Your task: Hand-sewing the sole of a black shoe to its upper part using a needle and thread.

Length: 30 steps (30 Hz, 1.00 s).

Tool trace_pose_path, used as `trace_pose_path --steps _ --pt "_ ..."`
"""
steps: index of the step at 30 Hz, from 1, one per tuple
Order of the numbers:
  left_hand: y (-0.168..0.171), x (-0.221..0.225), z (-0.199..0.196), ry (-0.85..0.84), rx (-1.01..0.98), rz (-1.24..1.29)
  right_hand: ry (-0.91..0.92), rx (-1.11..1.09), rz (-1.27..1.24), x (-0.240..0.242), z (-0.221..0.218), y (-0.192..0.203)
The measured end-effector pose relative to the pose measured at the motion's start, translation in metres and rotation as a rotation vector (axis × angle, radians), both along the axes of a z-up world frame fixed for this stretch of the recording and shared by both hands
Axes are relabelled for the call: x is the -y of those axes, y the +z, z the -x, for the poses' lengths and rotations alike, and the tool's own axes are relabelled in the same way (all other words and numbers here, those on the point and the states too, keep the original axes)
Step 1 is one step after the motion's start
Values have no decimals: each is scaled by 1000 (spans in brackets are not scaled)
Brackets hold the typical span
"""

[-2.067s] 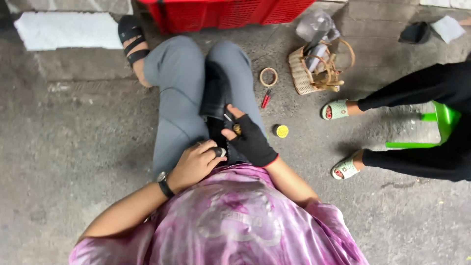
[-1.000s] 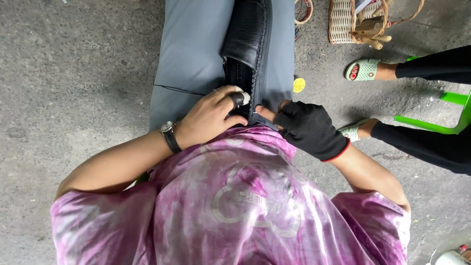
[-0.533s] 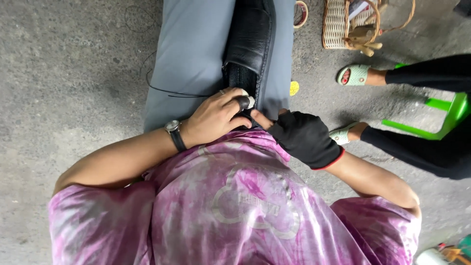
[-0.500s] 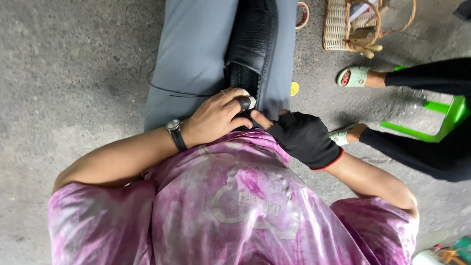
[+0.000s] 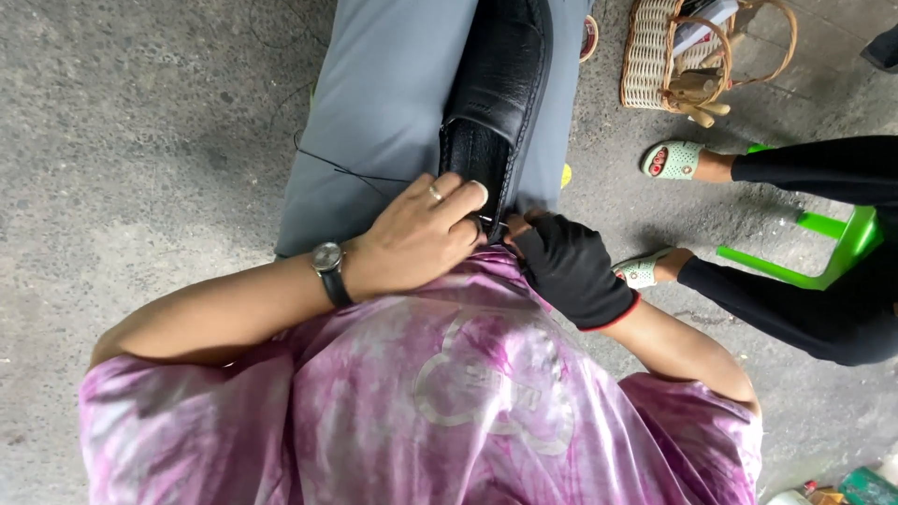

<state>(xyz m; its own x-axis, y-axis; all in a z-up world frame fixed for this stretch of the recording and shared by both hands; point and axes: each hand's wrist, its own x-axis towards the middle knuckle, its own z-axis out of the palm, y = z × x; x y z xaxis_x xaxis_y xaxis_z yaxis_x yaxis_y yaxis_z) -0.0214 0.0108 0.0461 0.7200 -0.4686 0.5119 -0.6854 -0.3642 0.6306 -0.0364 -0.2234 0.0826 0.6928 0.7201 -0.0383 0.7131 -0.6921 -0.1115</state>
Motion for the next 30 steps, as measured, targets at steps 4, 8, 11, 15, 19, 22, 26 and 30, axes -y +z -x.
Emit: trace_pose_path --steps 4,8,11,15,19,22,26,30 --pt "59 -14 -13 -330 -960 553 -43 12 -6 -9 2 6" --pt "21 -10 -3 -273 -1257 580 -79 -73 -197 -6 0 -5" --pt "-27 2 6 -21 -981 473 -59 -29 -289 -4 -1 -6" --pt "1 5 0 -71 -1028 179 0 68 -250 2 -5 8" --pt "21 5 -5 -8 -865 277 26 110 33 5 -11 33" --pt "9 11 -6 5 -690 245 -16 59 111 24 0 27" --pt "26 -11 -18 155 -284 -26 -5 -10 -28 32 -3 26" --pt "46 -15 -26 90 -17 -127 -21 -7 -88 20 -5 20"
